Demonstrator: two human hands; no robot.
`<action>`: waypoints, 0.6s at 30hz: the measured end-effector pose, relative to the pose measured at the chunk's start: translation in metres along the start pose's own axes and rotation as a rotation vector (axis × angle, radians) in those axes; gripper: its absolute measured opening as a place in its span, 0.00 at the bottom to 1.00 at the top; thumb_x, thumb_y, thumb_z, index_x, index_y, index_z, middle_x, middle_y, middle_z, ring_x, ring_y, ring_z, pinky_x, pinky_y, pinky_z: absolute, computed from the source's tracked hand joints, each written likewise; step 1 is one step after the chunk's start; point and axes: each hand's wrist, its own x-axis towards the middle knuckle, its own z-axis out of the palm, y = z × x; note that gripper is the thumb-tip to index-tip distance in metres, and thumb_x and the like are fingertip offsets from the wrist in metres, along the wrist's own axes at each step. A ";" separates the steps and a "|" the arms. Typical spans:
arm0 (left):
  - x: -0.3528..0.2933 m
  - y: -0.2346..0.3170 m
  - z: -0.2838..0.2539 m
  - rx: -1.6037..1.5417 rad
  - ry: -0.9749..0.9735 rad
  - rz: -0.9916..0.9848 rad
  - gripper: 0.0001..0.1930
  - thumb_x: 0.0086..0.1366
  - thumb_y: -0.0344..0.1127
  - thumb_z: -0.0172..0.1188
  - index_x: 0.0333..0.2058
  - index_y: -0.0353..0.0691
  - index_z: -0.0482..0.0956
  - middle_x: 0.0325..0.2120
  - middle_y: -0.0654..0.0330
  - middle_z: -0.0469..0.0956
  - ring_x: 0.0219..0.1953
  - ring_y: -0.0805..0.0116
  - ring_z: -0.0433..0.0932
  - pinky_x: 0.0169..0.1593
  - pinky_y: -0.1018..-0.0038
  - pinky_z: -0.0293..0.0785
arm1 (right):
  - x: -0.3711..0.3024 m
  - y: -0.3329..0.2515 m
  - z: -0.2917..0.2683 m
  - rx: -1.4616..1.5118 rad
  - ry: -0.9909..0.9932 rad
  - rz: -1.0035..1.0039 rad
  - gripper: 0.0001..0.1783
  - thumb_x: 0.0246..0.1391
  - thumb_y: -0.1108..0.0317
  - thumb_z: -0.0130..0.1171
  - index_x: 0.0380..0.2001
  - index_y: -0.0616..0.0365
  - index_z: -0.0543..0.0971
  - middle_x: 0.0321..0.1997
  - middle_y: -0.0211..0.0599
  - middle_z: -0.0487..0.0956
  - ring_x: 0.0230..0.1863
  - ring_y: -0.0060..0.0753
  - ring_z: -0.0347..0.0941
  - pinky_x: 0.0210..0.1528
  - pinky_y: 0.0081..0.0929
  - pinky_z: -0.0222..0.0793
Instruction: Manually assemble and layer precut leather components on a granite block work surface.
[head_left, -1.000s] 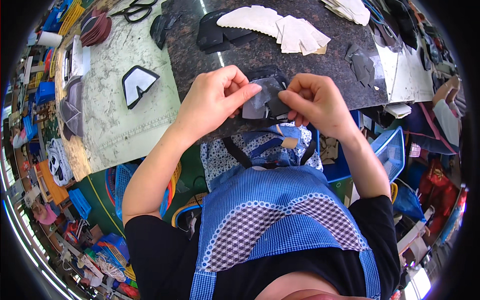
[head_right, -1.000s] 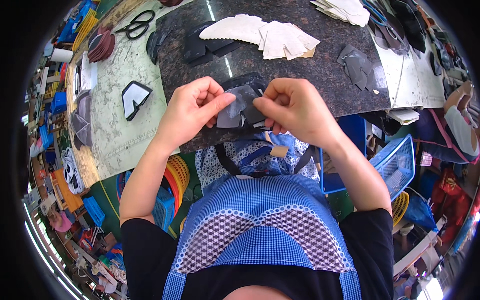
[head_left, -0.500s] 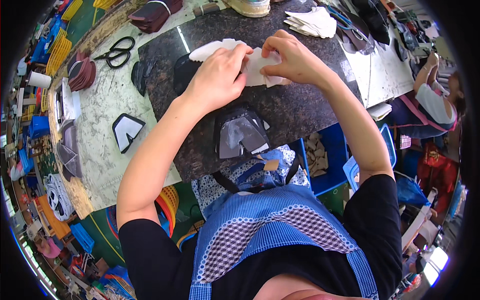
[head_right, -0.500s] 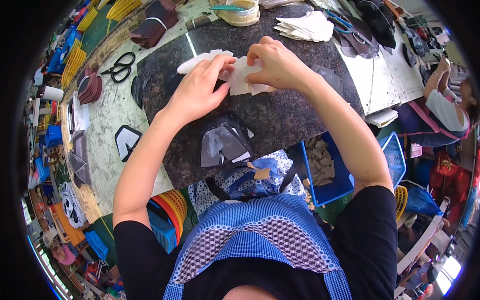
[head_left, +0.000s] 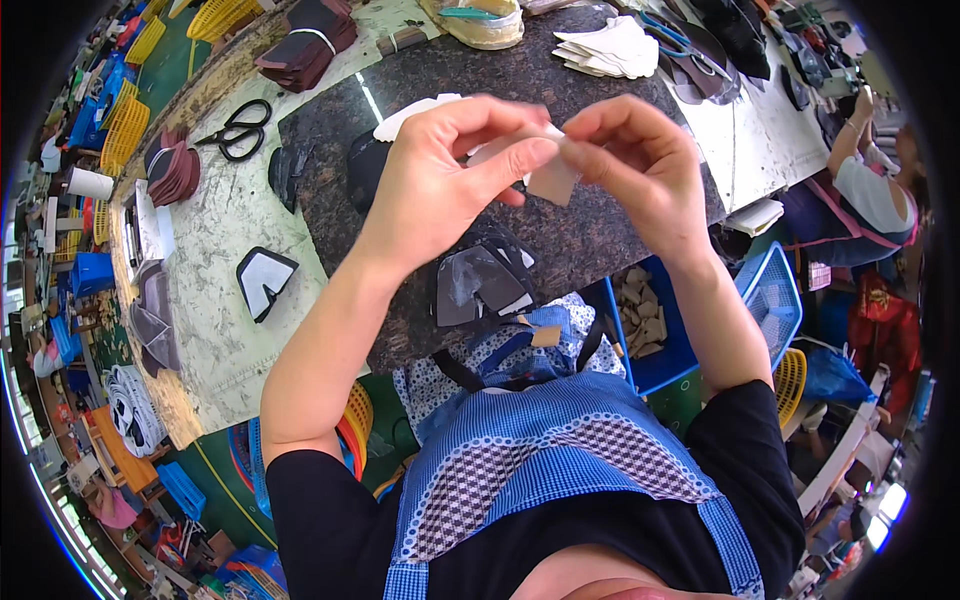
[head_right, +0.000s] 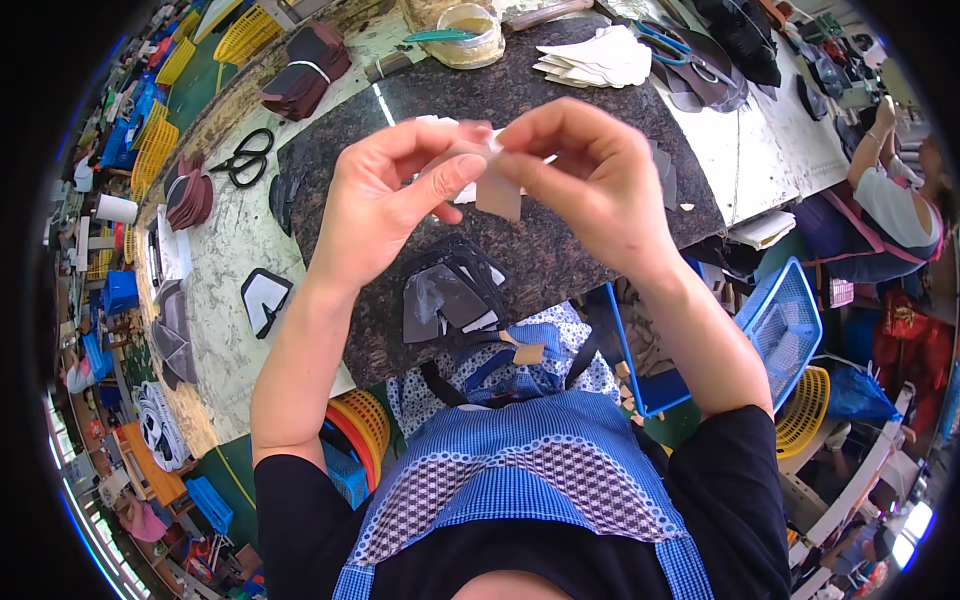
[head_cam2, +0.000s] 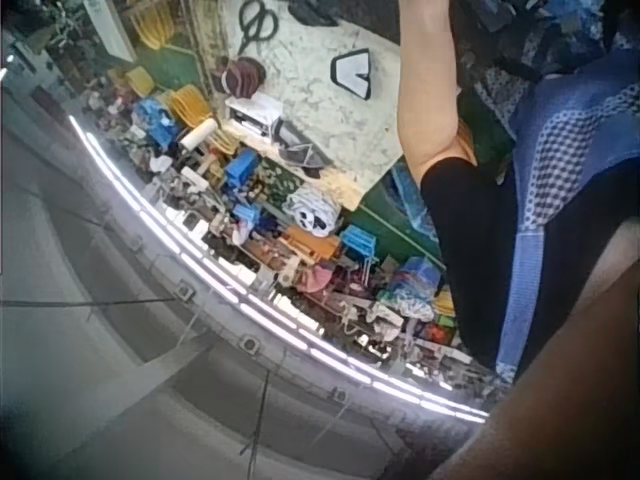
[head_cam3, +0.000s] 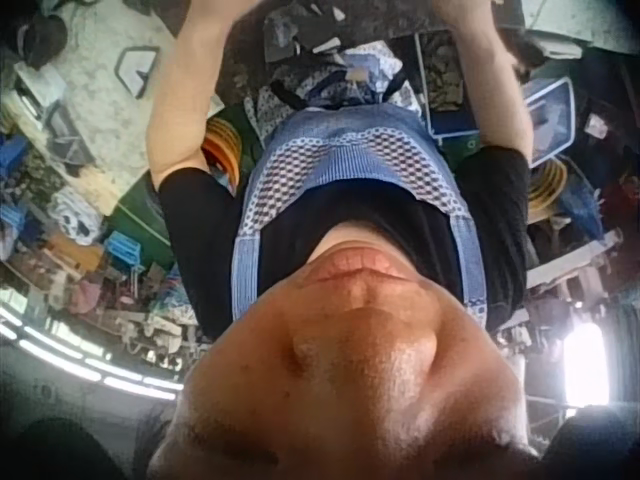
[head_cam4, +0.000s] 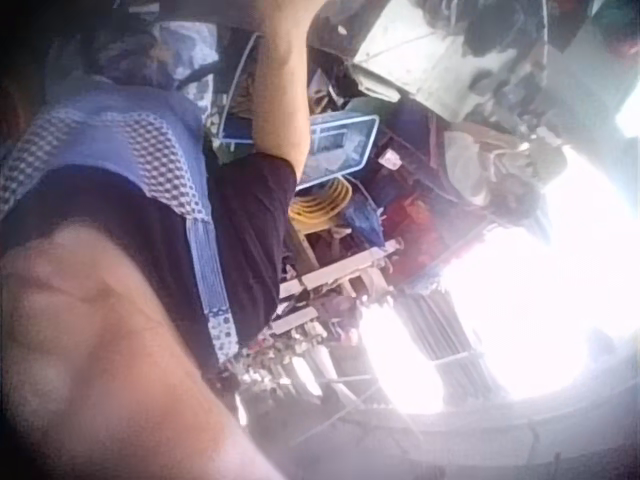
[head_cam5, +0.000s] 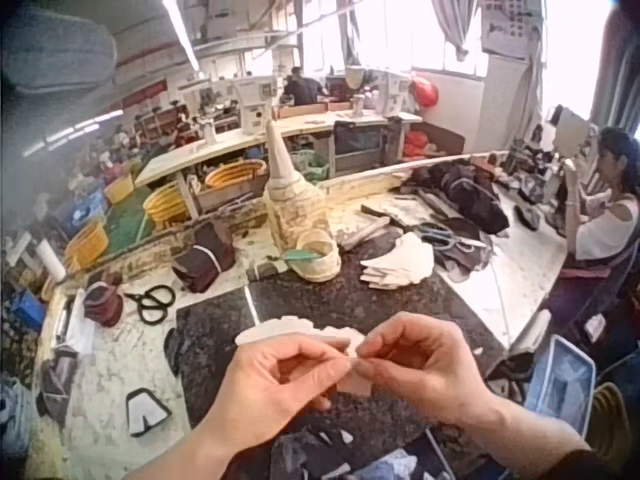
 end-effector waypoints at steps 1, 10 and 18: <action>-0.003 0.006 0.004 -0.095 0.016 -0.101 0.08 0.67 0.32 0.67 0.41 0.35 0.83 0.40 0.61 0.83 0.38 0.79 0.82 0.42 0.80 0.81 | -0.004 -0.005 0.001 0.115 -0.045 0.057 0.10 0.60 0.72 0.66 0.43 0.65 0.82 0.39 0.32 0.83 0.38 0.17 0.78 0.40 0.16 0.74; -0.042 0.015 0.001 -0.040 -0.155 -0.082 0.23 0.63 0.23 0.67 0.54 0.38 0.68 0.31 0.62 0.79 0.34 0.76 0.81 0.40 0.79 0.80 | -0.009 -0.037 -0.002 0.097 -0.437 0.376 0.07 0.58 0.71 0.64 0.34 0.65 0.84 0.29 0.32 0.83 0.28 0.17 0.78 0.32 0.15 0.75; -0.056 0.016 0.006 -0.207 -0.355 -0.155 0.32 0.55 0.27 0.76 0.56 0.39 0.70 0.34 0.61 0.78 0.33 0.75 0.79 0.32 0.80 0.77 | -0.031 -0.036 0.007 0.241 -0.735 0.536 0.08 0.52 0.70 0.60 0.25 0.64 0.83 0.21 0.33 0.82 0.18 0.19 0.76 0.22 0.16 0.71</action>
